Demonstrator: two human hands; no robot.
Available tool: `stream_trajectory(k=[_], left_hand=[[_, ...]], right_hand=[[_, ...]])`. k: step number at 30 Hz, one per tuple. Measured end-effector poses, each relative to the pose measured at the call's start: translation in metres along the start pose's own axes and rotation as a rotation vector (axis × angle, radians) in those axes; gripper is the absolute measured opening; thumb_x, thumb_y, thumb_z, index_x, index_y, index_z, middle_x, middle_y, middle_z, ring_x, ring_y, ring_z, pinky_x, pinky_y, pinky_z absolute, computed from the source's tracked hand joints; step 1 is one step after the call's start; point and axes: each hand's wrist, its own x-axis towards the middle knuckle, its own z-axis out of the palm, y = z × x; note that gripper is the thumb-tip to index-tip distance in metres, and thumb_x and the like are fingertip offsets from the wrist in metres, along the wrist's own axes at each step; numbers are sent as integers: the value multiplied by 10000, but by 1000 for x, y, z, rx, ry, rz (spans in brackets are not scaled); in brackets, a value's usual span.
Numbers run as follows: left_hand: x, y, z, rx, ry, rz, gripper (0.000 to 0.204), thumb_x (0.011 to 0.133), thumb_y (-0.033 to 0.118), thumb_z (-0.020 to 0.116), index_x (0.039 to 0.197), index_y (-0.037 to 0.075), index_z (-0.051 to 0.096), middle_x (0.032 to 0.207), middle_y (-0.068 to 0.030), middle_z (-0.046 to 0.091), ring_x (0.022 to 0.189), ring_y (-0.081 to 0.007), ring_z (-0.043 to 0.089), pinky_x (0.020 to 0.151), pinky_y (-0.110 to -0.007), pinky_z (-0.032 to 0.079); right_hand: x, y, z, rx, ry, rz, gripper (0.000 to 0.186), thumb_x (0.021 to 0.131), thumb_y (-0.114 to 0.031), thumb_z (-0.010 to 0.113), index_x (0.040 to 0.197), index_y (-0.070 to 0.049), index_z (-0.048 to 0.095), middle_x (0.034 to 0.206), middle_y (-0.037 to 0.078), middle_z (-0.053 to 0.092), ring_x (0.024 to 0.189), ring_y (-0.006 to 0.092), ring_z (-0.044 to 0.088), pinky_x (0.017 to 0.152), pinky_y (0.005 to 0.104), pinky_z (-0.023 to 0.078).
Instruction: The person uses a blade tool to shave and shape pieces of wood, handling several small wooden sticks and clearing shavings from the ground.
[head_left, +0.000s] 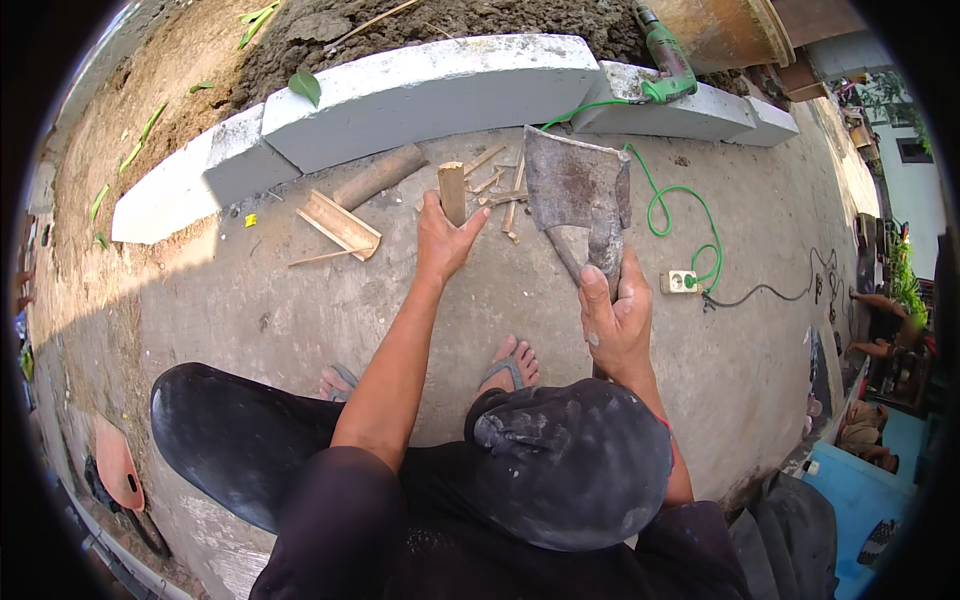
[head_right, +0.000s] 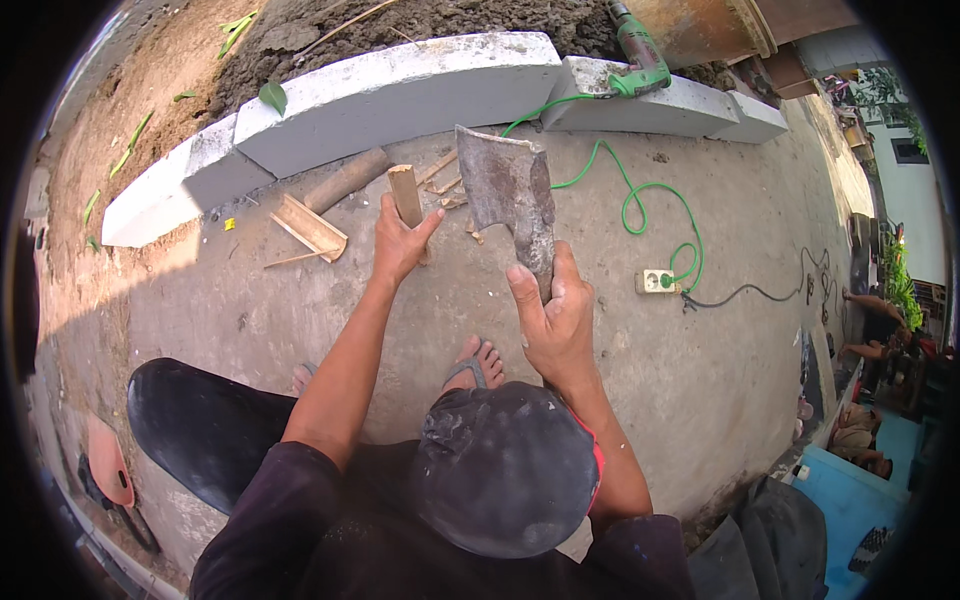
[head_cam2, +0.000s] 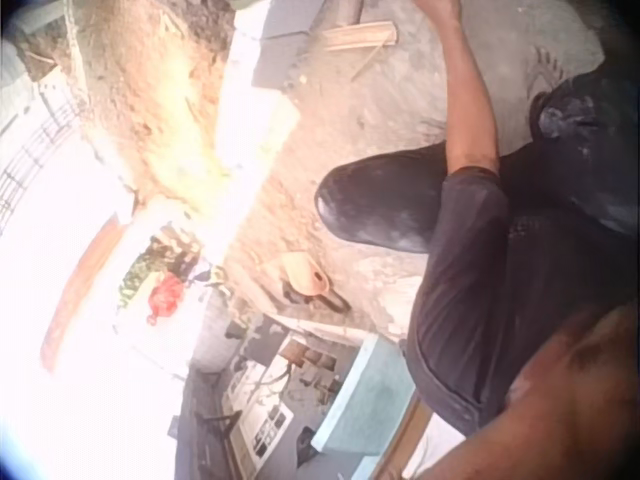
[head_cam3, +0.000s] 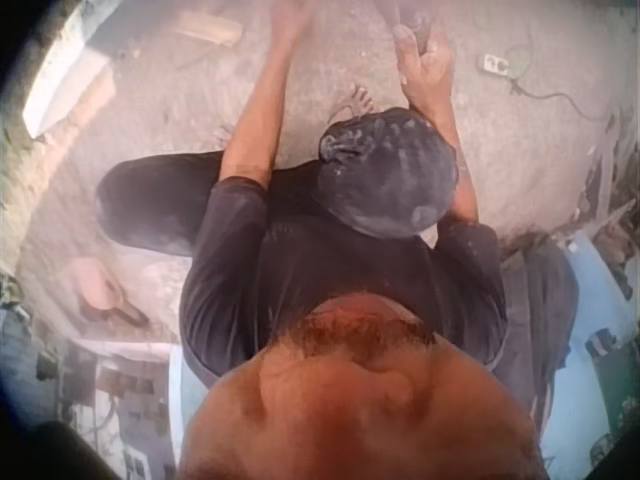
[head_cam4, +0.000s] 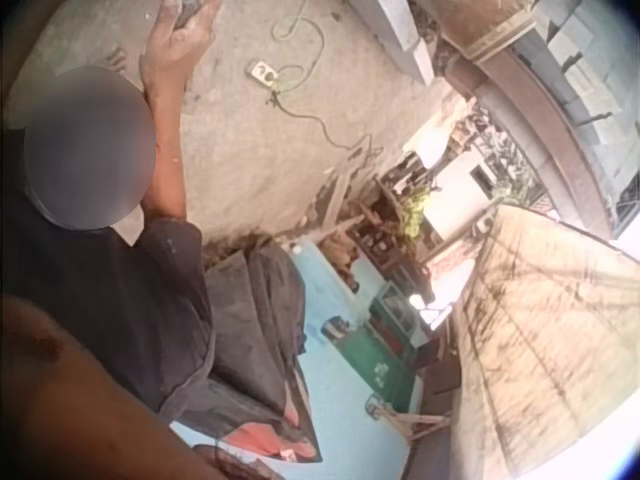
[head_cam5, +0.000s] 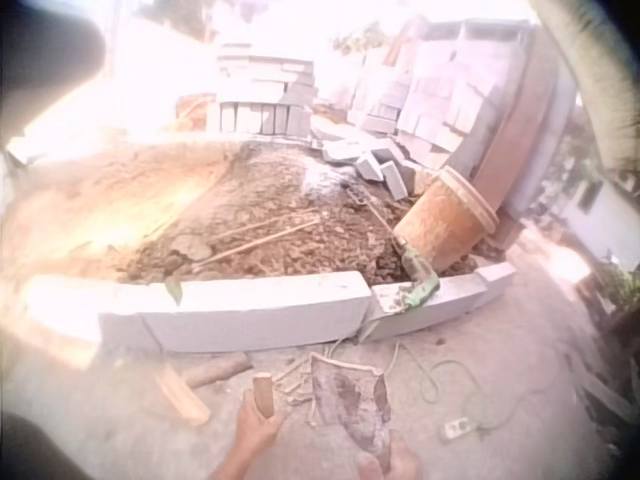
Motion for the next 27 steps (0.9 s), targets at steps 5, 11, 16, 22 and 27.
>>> stream_trajectory(k=[5, 11, 16, 22, 27], left_hand=[[1, -3, -2, 93, -109, -236, 388, 852, 193, 783, 1088, -9, 550, 937, -250, 692, 921, -453, 679, 840, -517, 521], [9, -16, -4, 272, 39, -260, 490, 856, 322, 817, 1146, -9, 601, 974, -221, 723, 973, -433, 699, 866, -510, 537], [41, -23, -12, 491, 112, -411, 605, 843, 484, 821, 1164, -2, 657, 1057, -198, 751, 1049, -401, 712, 908, -504, 553], [61, -31, -15, 634, -246, -455, 584, 837, 493, 810, 1157, 14, 714, 1158, -217, 753, 1122, -378, 717, 955, -478, 569], [65, -71, -35, 587, -295, -539, 468, 837, 381, 791, 1104, -2, 748, 1148, -233, 757, 1085, -366, 737, 914, -478, 587]], right_hand=[[-3, 11, -12, 115, 22, 45, 415, 1047, -339, 679, 1109, 53, 560, 656, -24, 515, 613, 55, 450, 520, 282, 359], [-19, 18, -4, 182, 25, 177, 383, 1044, -335, 683, 1115, 25, 574, 669, -48, 516, 594, 31, 457, 504, 242, 334], [-35, 27, -4, 279, 55, 254, 359, 1046, -330, 680, 1132, 2, 576, 696, -53, 513, 583, 30, 438, 497, 239, 323], [-55, 44, -7, 236, 96, 340, 393, 1048, -339, 666, 1206, 10, 577, 744, -50, 519, 612, 33, 426, 537, 238, 334], [-58, 77, -7, 150, 47, 294, 409, 1030, -384, 678, 1230, -58, 533, 644, -59, 437, 480, 36, 381, 414, 232, 308]])
